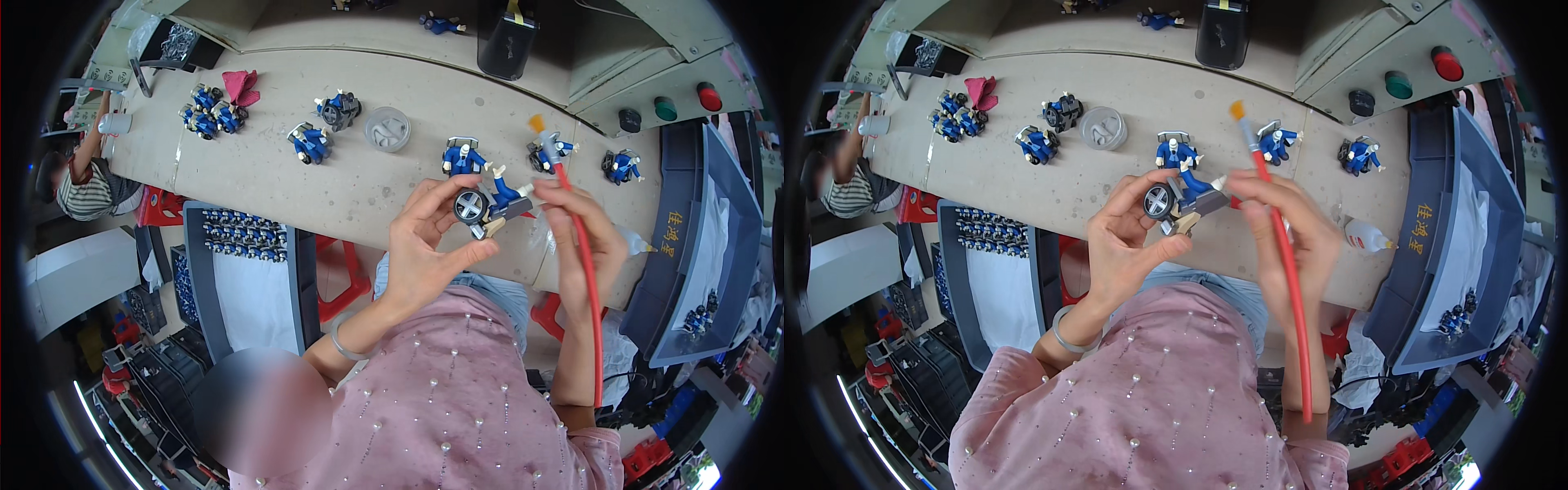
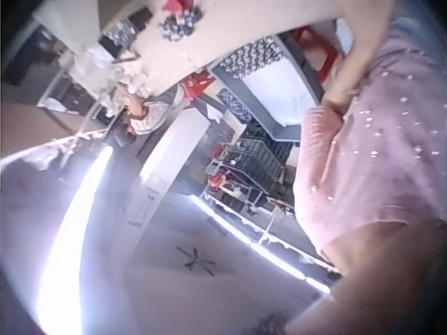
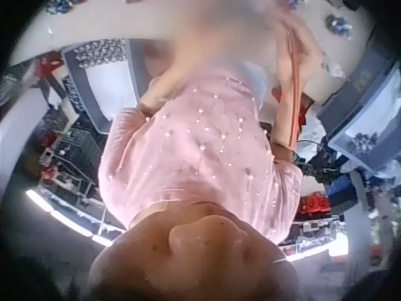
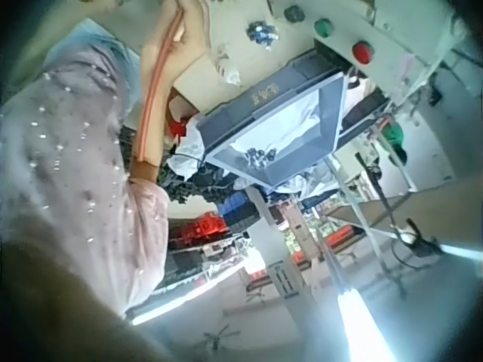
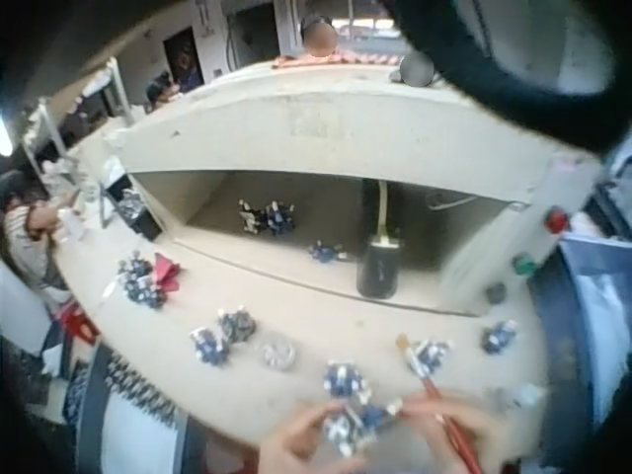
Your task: The worker is assembling small blue robot-like toys by painting components, gluing pieces, and organizing them into trays.
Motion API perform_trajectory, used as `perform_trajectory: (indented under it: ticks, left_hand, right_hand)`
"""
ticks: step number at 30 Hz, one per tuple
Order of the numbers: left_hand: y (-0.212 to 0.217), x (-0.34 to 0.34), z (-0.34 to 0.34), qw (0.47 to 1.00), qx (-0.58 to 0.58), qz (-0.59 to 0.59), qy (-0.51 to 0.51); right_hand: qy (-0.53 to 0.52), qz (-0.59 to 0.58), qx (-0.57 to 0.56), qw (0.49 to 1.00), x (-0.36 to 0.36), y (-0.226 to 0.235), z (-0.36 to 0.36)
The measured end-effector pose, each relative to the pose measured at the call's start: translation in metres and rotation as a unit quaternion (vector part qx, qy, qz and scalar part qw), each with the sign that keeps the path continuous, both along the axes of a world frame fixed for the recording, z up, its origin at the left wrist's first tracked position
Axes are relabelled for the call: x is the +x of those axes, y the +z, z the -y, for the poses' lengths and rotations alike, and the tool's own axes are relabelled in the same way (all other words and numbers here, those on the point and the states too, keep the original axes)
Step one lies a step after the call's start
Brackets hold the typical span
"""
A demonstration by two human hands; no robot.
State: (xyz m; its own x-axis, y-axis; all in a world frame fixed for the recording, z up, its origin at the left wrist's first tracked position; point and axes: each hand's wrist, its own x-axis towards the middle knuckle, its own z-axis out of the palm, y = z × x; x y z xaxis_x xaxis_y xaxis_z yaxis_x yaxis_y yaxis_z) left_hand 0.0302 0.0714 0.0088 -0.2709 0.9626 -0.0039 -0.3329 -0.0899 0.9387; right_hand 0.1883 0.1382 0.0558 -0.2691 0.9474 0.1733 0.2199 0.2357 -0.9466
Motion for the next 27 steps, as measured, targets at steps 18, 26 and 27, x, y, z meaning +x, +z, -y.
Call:
perform_trajectory:
  ticks: [18, 26, 27]
  left_hand:
    - [0.002, 0.005, -0.002, 1.000, -0.012, -0.016, 0.013]
    - [0.002, 0.004, -0.002, 1.000, -0.004, -0.023, 0.018]
    - [0.003, 0.004, -0.002, 1.000, -0.006, -0.020, 0.017]
  right_hand:
    - [-0.001, -0.056, -0.173, 0.983, -0.004, -0.019, 0.003]
    - [0.000, -0.100, -0.207, 0.973, -0.006, -0.023, 0.005]
    - [0.001, -0.099, -0.206, 0.973, -0.006, -0.023, 0.006]
